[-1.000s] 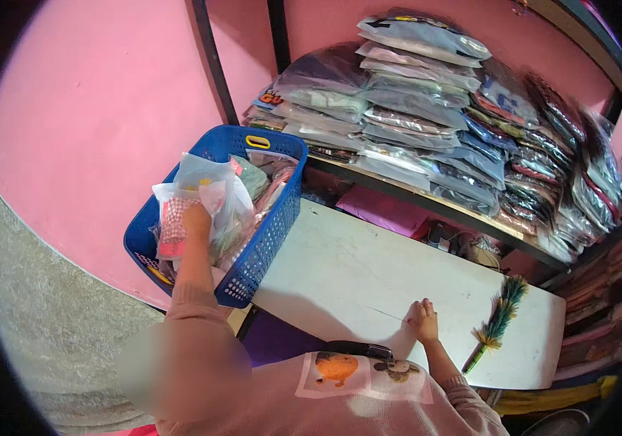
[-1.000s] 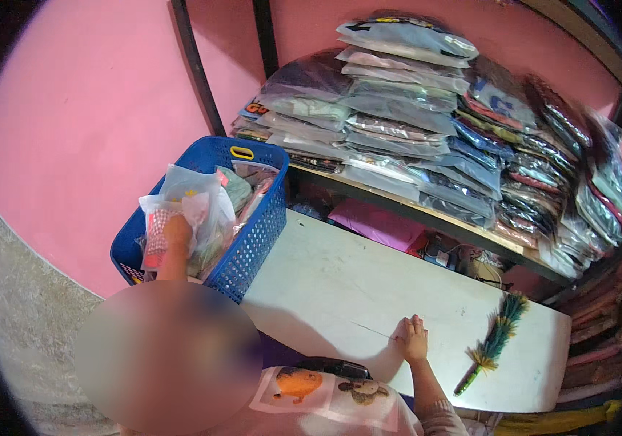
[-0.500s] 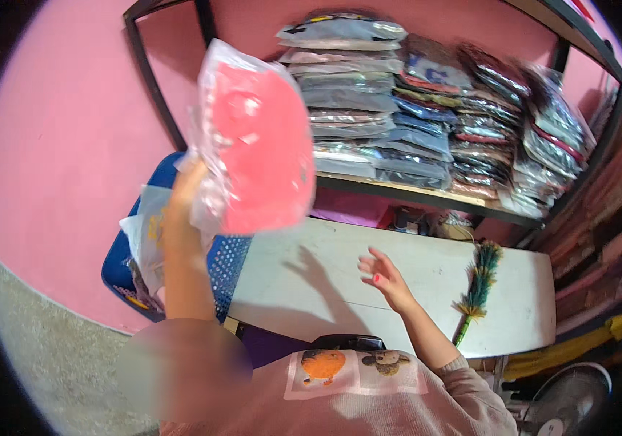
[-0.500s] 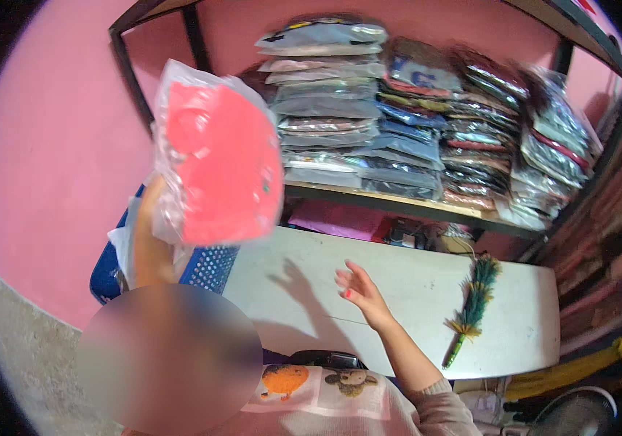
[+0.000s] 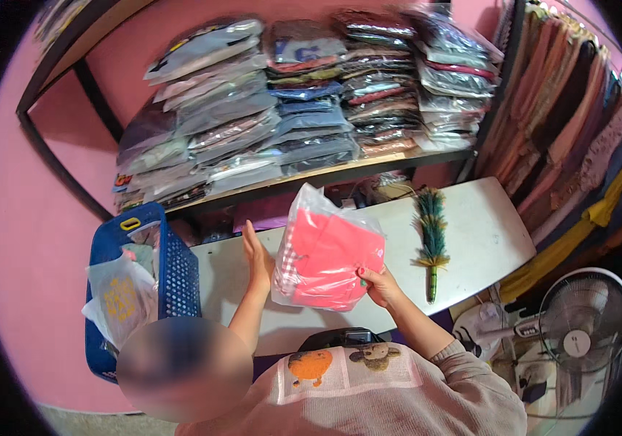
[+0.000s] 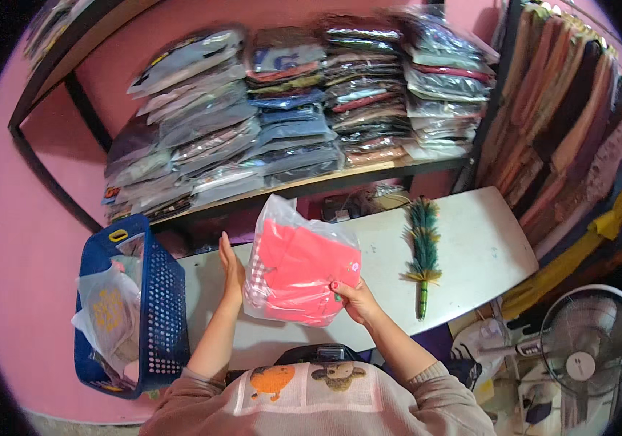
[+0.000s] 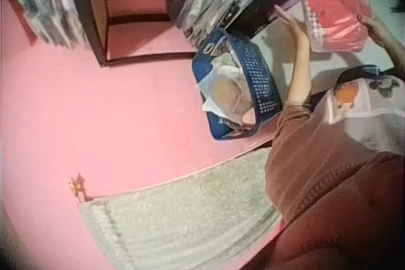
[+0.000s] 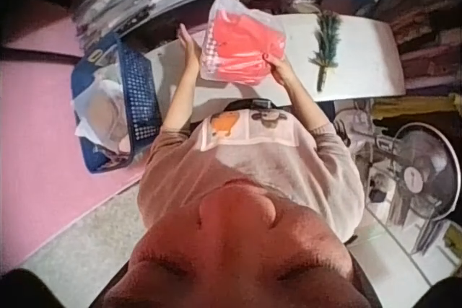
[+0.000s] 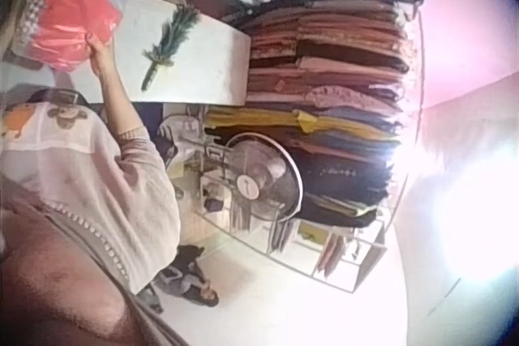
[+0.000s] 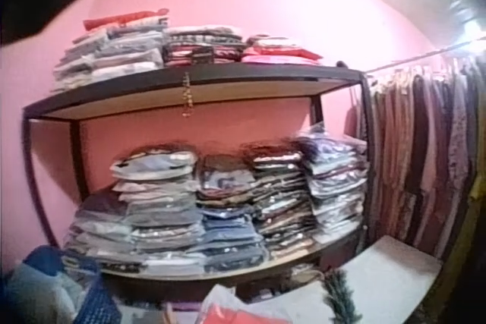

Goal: Sort packaged items of clothing by taking them from a blue basket and placing them on shelves or a table, then cleaning the packages with a duster.

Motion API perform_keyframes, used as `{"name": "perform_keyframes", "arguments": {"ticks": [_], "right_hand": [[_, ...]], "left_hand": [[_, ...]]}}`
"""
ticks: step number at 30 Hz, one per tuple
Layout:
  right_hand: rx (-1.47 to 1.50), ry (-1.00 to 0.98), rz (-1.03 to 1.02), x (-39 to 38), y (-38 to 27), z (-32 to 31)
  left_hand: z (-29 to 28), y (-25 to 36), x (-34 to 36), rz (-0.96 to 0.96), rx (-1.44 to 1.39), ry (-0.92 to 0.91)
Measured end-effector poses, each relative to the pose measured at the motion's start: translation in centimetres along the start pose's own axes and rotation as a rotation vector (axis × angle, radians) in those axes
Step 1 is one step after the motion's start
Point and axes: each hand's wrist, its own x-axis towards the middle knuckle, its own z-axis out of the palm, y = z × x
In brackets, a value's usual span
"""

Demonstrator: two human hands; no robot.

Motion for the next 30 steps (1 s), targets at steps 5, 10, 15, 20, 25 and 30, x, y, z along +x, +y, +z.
{"name": "perform_keyframes", "arguments": {"ticks": [5, 10, 15, 20, 25, 30], "right_hand": [[-0.029, 0.135, 0.003, -2.3, -0.3, -2.4], [-0.256, 0.232, -0.132, -2.5, -1.1, -4.5], [-0.168, 0.123, -0.032, -1.7, -1.3, -3.2], [-0.311, 0.173, 0.012, -1.9, 0.3, -5.4], [-0.94, 0.327, 0.109, -1.3, 4.0, -8.9], [-0.945, 0.256, 0.238, -2.5, 3.2, -8.9]], "left_hand": [[1.6, -1.8, -2.7, -0.523, -0.515, -0.806], [3.1, 3.5, -5.8, -1.335, -1.271, -0.878], [5.6, -4.6, -10.5, -1.584, -0.928, -0.754], [4.4, -0.5, -9.2, -1.293, -1.18, -1.045], [4.0, 0.0, -2.5, -1.073, -1.207, -0.97], [4.0, 5.0, -0.6, -0.284, -0.739, -0.908]]}}
